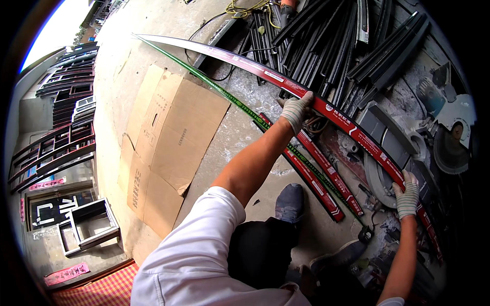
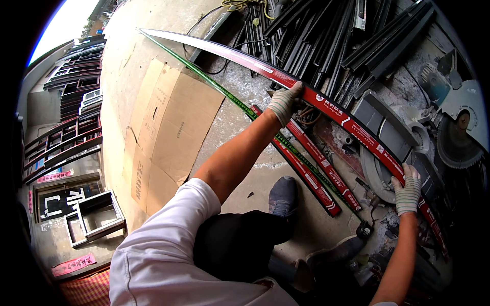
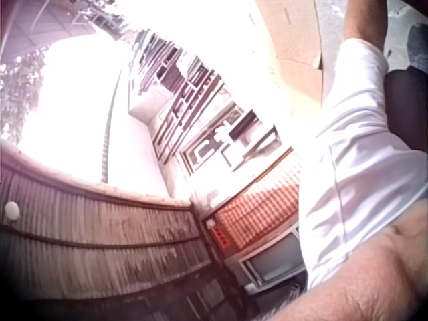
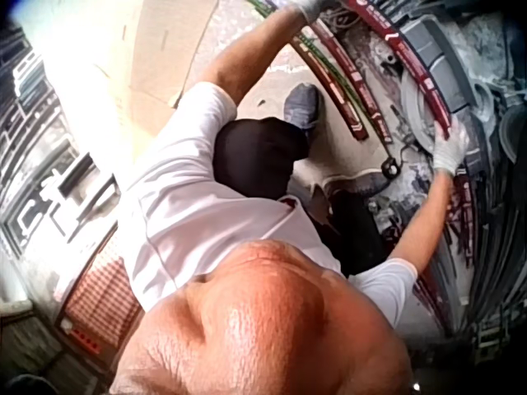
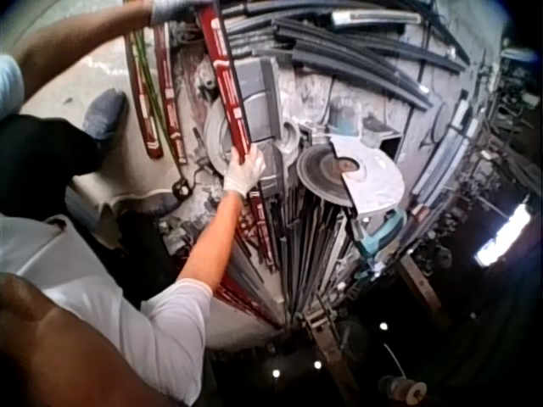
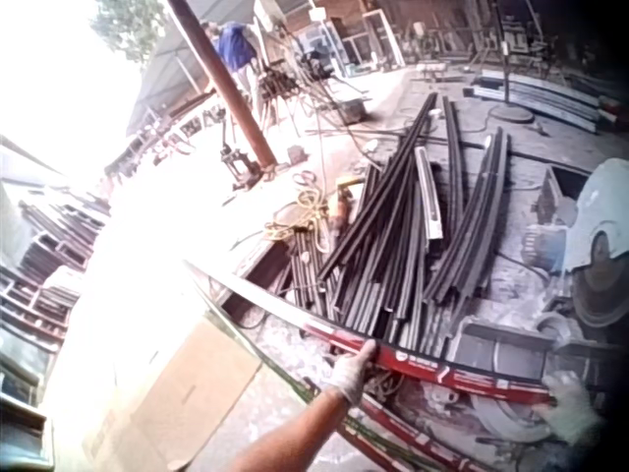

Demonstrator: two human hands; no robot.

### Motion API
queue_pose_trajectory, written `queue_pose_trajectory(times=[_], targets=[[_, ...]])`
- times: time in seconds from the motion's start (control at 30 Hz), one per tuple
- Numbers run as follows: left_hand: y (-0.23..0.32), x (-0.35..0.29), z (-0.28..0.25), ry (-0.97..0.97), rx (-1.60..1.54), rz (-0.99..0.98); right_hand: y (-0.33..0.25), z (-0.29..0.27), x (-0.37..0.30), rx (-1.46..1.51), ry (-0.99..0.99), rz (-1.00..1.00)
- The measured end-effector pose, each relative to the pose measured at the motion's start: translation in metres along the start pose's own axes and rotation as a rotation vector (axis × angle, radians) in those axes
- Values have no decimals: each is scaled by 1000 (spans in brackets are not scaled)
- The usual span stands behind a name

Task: The person measures a long metal profile with a tape measure, marks a cut line with a marker, and cuts the profile using a chop saw. The person then picks up the cut piece and walks to another area.

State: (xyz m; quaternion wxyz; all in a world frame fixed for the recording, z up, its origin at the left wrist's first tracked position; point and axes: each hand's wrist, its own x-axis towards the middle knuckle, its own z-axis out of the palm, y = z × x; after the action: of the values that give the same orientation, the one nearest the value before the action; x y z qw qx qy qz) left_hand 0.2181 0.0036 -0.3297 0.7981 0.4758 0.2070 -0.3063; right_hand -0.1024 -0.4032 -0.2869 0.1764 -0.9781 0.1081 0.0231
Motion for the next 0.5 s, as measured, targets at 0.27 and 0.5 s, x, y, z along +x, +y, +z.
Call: queue_pose_trajectory(times=[0.27, 0.5], targets=[[5, -2, 2, 17, 5, -4, -7, 1, 0, 5, 10, 10], [8, -11, 9, -8, 1, -37, -8, 0, -2, 3, 25, 10]])
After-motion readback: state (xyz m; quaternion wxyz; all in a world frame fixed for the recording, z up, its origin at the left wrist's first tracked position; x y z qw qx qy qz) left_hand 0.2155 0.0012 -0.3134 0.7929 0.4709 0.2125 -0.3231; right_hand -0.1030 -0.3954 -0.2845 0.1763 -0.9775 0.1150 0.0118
